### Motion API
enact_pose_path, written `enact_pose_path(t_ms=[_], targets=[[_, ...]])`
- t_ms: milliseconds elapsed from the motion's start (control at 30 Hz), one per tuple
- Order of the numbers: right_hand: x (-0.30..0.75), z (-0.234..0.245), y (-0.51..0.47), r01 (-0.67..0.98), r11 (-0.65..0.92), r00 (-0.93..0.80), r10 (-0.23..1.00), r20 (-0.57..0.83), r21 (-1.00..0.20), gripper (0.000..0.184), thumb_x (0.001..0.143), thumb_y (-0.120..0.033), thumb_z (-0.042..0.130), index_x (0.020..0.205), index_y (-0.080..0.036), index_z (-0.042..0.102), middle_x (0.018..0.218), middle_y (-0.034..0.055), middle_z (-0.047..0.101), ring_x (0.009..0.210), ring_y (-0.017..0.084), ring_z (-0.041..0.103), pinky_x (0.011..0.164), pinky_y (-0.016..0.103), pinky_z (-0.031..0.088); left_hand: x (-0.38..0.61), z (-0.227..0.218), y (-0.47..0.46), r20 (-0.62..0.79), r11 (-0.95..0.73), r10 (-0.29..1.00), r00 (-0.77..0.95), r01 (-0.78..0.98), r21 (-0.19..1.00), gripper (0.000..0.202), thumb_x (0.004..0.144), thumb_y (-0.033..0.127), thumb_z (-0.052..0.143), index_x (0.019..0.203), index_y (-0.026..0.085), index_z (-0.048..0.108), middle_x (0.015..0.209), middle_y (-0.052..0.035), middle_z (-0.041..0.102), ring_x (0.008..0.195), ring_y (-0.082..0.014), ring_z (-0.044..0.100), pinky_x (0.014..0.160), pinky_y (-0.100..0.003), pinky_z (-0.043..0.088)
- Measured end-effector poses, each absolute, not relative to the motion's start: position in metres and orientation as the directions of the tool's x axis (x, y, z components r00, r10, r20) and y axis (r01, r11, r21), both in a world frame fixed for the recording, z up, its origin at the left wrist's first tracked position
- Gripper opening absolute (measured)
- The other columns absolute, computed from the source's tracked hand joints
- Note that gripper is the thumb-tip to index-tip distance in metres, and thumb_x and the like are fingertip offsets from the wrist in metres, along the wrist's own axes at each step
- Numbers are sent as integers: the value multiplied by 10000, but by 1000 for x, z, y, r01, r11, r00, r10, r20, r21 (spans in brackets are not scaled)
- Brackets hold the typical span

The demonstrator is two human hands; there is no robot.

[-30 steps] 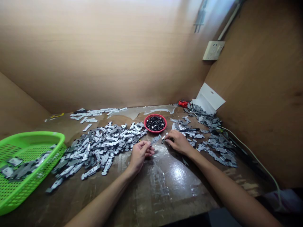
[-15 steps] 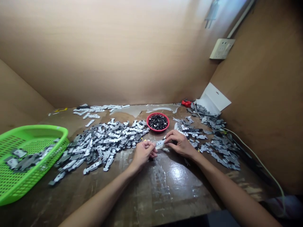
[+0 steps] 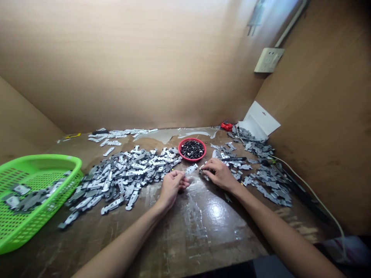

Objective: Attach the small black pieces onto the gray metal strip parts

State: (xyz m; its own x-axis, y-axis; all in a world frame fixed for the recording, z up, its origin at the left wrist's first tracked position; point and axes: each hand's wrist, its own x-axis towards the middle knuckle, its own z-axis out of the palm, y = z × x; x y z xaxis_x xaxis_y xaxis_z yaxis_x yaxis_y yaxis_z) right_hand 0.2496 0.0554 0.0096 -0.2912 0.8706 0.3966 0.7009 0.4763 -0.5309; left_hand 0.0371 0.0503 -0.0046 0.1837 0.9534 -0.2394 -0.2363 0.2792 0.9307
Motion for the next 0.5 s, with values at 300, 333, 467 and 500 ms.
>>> enact_pose_path(t_ms=[300, 333, 467, 500], targets=[[247, 6, 58, 781, 451, -292, 875, 386, -432, 92, 805, -216, 547, 800, -203, 638, 821, 55, 573, 825, 195, 510, 745, 324, 403, 37, -6, 49, -238, 283, 945, 226, -195, 939, 277, 727, 385, 610, 726, 116, 545, 652, -60, 649, 509, -102, 604, 466, -170, 438], [249, 10, 56, 760, 438, -247, 878, 410, -481, 95, 811, -218, 539, 810, -204, 633, 822, 52, 578, 826, 194, 517, 755, 327, 405, 38, -5, 49, -244, 287, 941, 233, -173, 942, 277, 729, 384, 606, 718, 114, 547, 657, -67, 653, 511, -108, 609, 466, -176, 444], [247, 28, 47, 620, 478, -158, 852, 498, -622, 115, 830, -215, 523, 879, -212, 627, 875, 52, 586, 863, 195, 531, 794, 339, 416, 41, 1, 48, -282, 306, 926, 251, -61, 950, 239, 710, 343, 616, 697, 112, 553, 631, -79, 654, 495, -135, 619, 443, -190, 451], [243, 30, 45, 590, 512, -196, 841, 504, -625, 119, 826, -206, 531, 887, -217, 633, 895, 55, 583, 879, 196, 529, 798, 343, 419, 42, 3, 47, -288, 306, 922, 257, -32, 951, 229, 704, 333, 618, 696, 112, 556, 618, -76, 652, 488, -140, 620, 437, -192, 451]])
